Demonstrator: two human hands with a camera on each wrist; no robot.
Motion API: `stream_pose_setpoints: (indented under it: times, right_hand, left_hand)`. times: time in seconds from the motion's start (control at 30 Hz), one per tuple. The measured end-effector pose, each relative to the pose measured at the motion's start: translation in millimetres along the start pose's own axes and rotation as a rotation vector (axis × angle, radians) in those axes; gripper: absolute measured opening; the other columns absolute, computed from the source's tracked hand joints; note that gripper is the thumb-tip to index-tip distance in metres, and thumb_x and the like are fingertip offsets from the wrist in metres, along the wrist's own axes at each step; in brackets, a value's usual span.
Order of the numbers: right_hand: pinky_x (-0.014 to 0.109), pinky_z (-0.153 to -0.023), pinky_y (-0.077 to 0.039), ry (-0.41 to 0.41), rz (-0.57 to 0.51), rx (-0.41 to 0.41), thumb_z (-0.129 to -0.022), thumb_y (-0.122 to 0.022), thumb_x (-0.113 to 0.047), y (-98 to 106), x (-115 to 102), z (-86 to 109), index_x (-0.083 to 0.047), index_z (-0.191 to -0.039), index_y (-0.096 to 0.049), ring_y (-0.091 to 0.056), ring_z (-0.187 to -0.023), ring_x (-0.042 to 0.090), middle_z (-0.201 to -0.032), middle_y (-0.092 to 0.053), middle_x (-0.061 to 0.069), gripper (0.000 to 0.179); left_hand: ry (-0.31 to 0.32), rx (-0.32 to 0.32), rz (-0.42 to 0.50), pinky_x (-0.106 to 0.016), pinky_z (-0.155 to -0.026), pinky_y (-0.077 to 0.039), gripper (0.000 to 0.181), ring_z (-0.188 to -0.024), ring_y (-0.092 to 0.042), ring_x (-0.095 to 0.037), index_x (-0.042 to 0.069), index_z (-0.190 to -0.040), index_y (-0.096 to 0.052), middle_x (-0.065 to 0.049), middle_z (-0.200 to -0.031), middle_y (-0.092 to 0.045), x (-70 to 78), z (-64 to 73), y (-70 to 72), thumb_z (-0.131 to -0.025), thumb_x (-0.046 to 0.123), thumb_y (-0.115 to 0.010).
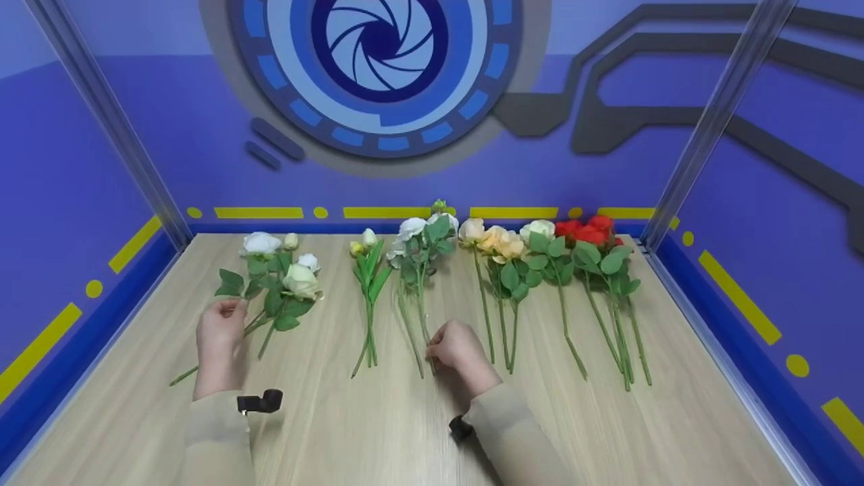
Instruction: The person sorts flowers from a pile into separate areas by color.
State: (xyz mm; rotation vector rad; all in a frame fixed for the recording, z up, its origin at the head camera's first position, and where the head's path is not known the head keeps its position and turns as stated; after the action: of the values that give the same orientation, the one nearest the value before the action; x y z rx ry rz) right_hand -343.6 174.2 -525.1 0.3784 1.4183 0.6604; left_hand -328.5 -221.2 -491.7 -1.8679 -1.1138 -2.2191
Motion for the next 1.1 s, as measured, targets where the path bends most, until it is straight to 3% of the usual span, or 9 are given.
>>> stream_pose_setpoints:
  times: [0.2, 0.37, 0.5, 0.6, 0.73, 0.87, 1.1]
  right_hand:
    - [0.022, -0.052, -0.043, 0.041, 0.169, 0.076, -0.077, -0.086, -0.004, 1.2, -1.6, 0.1, -0.005, -0.074, -0.070, -0.054, -0.054, 0.009, -0.064, -0.066, -0.001, 0.016]
    - [0.028, -0.060, -0.044, 0.042, 0.207, 0.066, -0.074, -0.086, -0.002, 1.1, -2.0, 0.1, -0.002, -0.097, -0.068, -0.054, -0.066, 0.016, -0.077, -0.066, 0.006, 0.030]
    - [0.031, -0.065, -0.046, 0.036, 0.234, 0.058, -0.075, -0.087, -0.003, 1.9, -3.1, 0.3, 0.000, -0.113, -0.066, -0.058, -0.074, 0.019, -0.085, -0.069, 0.011, 0.044]
    - [0.033, -0.067, -0.047, 0.029, 0.238, 0.061, -0.076, -0.087, -0.006, 1.8, -3.7, -0.1, -0.001, -0.118, -0.065, -0.059, -0.076, 0.020, -0.091, -0.071, 0.013, 0.047]
    - [0.036, -0.072, -0.050, 0.029, 0.243, 0.071, -0.078, -0.087, -0.012, 1.3, -3.6, 0.1, 0.000, -0.121, -0.064, -0.060, -0.078, 0.021, -0.098, -0.073, 0.016, 0.051]
    - [0.039, -0.076, -0.053, 0.039, 0.249, 0.079, -0.078, -0.086, -0.014, 1.5, -3.5, 0.7, 0.001, -0.124, -0.064, -0.063, -0.080, 0.023, -0.097, -0.073, 0.016, 0.053]
    - [0.040, -0.075, -0.053, 0.036, 0.246, 0.081, -0.081, -0.084, -0.014, 2.2, -4.8, 1.0, 0.003, -0.124, -0.063, -0.063, -0.079, 0.024, -0.098, -0.073, 0.018, 0.051]
  left_hand:
    - [0.125, 0.017, -0.135, -0.068, -0.107, -0.033, 0.034, -0.132, -0.041, -0.054, 0.004, -0.130, -0.057, -0.032, -0.138, -0.048, -16.3, -3.3, 6.8, -0.106, 0.028, -0.050]
    - [0.185, -0.014, -0.225, -0.073, -0.112, -0.024, 0.047, -0.138, -0.031, -0.060, -0.003, -0.140, -0.048, -0.042, -0.147, -0.036, -28.6, -7.4, 7.3, -0.106, 0.029, -0.050]
    - [0.190, -0.036, -0.263, -0.072, -0.112, -0.023, 0.049, -0.137, -0.030, -0.064, -0.014, -0.135, -0.049, -0.048, -0.147, -0.032, -37.0, -8.3, 7.4, -0.105, 0.025, -0.052]
    - [0.183, -0.040, -0.289, -0.071, -0.111, -0.025, 0.040, -0.134, -0.035, -0.063, -0.016, -0.123, -0.055, -0.047, -0.142, -0.038, -41.7, -8.0, 7.1, -0.102, 0.018, -0.052]
    - [0.179, -0.048, -0.320, -0.069, -0.110, -0.027, 0.025, -0.128, -0.043, -0.060, -0.009, -0.110, -0.063, -0.039, -0.129, -0.054, -44.6, -7.8, 7.4, -0.100, 0.008, -0.048]
    - [0.179, -0.061, -0.342, -0.068, -0.110, -0.028, 0.025, -0.124, -0.050, -0.057, -0.002, -0.105, -0.069, -0.033, -0.124, -0.062, -43.9, -8.0, 7.7, -0.100, 0.005, -0.046]
    - [0.173, -0.051, -0.339, -0.066, -0.106, -0.036, 0.021, -0.114, -0.061, -0.051, -0.002, -0.093, -0.067, -0.030, -0.116, -0.068, -39.1, -7.7, 10.2, -0.098, 0.005, -0.047]
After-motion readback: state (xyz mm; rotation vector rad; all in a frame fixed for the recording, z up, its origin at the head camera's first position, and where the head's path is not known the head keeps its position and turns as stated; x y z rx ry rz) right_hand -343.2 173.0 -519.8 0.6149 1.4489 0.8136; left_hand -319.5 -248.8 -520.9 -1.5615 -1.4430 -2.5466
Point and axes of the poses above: each hand's wrist, its own z-axis away from the middle knuckle, its own y-axis out of the back of the hand, x = y × z, the point moved 2 cm from there along -z, towards the middle knuckle
